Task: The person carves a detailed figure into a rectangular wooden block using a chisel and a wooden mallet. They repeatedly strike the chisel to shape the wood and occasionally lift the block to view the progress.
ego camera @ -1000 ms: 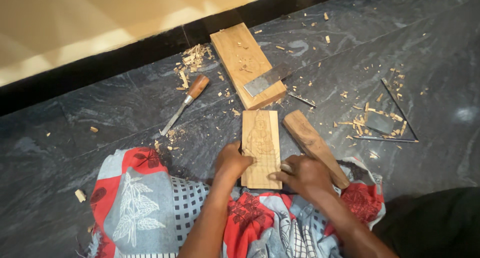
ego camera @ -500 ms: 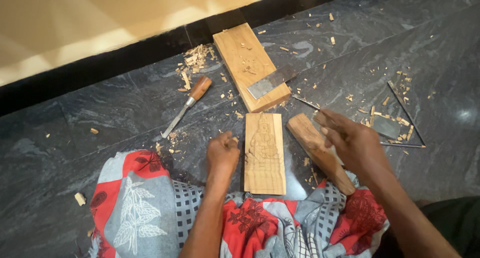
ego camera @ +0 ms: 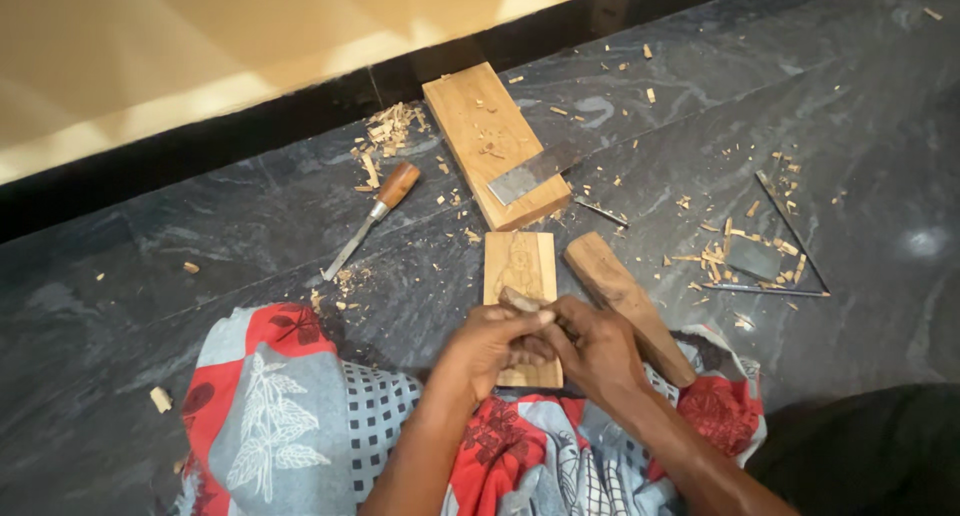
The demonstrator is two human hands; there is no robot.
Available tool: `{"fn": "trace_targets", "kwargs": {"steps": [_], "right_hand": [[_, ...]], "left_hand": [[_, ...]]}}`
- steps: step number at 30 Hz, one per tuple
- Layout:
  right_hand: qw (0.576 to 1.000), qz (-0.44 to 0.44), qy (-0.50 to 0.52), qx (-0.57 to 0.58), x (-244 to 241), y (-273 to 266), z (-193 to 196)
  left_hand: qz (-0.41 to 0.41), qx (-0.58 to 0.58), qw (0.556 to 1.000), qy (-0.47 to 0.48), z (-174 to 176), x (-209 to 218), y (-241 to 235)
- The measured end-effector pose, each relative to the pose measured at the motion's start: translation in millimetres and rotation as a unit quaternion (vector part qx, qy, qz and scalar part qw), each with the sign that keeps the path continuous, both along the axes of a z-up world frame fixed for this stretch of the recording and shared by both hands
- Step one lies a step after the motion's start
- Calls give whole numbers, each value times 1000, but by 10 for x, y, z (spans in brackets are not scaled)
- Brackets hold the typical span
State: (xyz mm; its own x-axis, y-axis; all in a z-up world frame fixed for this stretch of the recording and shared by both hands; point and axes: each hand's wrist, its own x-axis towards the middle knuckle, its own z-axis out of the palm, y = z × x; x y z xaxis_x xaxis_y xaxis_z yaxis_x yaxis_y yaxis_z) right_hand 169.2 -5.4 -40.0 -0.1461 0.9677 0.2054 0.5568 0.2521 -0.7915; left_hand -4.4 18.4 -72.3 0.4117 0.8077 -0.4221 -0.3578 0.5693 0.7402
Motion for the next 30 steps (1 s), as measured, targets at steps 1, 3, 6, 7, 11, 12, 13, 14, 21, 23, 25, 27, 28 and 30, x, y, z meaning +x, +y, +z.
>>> {"fn": "trace_targets", "kwargs": {"steps": [1,3,6,7,11,12,13,14,21,23,25,27,28,30], "right_hand": [[1000,7,9,-1,-11,0,-5],[999,-13,-11,-31,13,14,-9],[998,-23,-52,4,125,33,-22],[997,-23,-66,30,166,43,-29],[970,-41,-201,-131,233,35,-68],[966,-31,-212,-143,200,18,-76],[962,-21,-224,-154,154,7,-76],[955,-27,-243,-166,67,13,-74],[921,-81,-327,-193,-692,-14,7],[920,-91,-323,-201,-718,1,16],[925,-108,-299,-205,-626,26,-11],[941,-128,-245,-194,-448,45,-36],[948,-139,-218,-188,-341,65,-29],[970,-142,31,-195,-140,135,53]], "left_hand": [[12,-6,1000,-25,11,-39,4],[104,10,994,-17,34,-56,39],[261,56,964,-10,57,-167,91],[315,75,946,-8,57,-245,116],[395,84,910,95,-103,-515,223],[396,74,907,120,-195,-549,251],[398,63,904,144,-307,-568,290],[403,35,902,149,-438,-574,328],[416,-59,878,228,-1352,-614,615],[398,-51,869,290,-1422,-623,663],[360,-48,861,356,-1376,-573,626],[265,91,700,657,-1168,-576,542],[201,158,580,773,-1004,-555,512],[310,243,549,737,-618,-431,390]]}}
